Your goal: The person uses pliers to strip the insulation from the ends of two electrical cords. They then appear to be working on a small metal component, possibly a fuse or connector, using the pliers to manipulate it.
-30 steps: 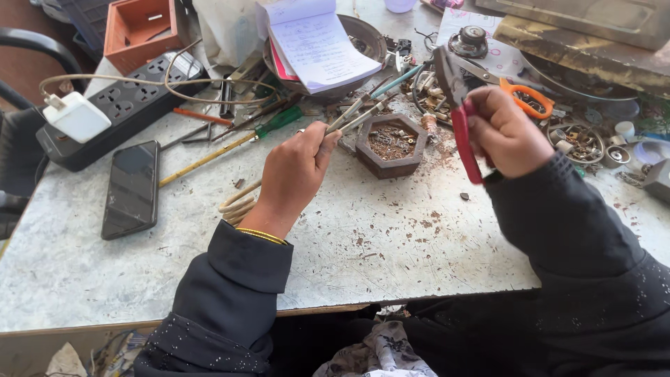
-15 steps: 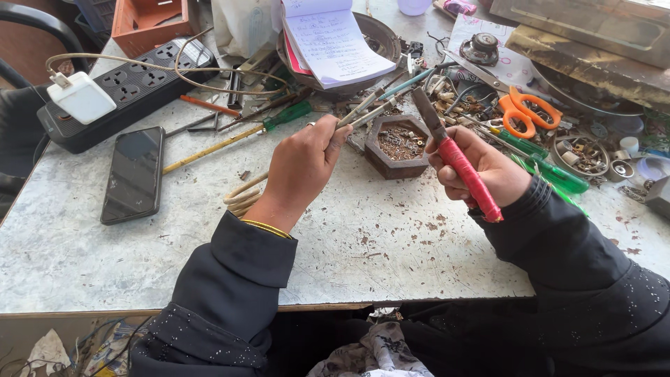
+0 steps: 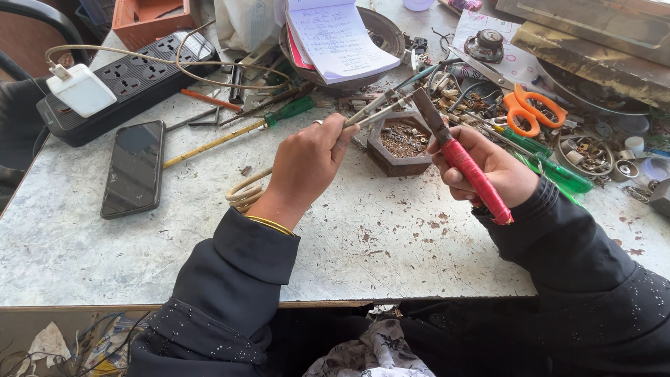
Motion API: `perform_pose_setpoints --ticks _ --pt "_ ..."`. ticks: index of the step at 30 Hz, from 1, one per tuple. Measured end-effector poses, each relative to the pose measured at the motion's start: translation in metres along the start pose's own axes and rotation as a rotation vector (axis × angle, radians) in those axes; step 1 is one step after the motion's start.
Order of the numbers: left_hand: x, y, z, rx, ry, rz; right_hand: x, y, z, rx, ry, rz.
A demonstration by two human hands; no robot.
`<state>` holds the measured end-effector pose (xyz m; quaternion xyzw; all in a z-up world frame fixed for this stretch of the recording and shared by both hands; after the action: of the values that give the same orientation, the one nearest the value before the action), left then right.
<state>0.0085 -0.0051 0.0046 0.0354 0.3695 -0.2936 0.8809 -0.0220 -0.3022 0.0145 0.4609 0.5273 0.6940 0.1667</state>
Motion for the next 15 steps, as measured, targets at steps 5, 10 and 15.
perform_pose_setpoints --ticks 5,10,15 --pt "0.0005 -0.0027 0.0000 -0.001 0.048 0.000 -0.0020 -0.0028 -0.0001 -0.001 -0.034 0.005" --pt "0.0005 -0.0027 -0.0003 0.015 0.029 0.016 0.0004 -0.0003 0.0033 0.059 -0.027 0.201" --pt "0.0010 -0.0027 0.0000 0.032 0.036 0.051 0.0052 0.0006 -0.0012 0.006 -0.068 0.148"
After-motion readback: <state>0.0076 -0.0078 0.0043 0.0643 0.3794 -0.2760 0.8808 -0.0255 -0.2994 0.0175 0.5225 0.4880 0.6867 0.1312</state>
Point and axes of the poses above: each hand's wrist, its own z-axis towards the middle knuckle, its own x-axis out of the palm, y = z × x, the point moved 1 cm from there along z, towards the middle knuckle, and after that the axes turned 13 degrees about z, right-handed, at the moved point
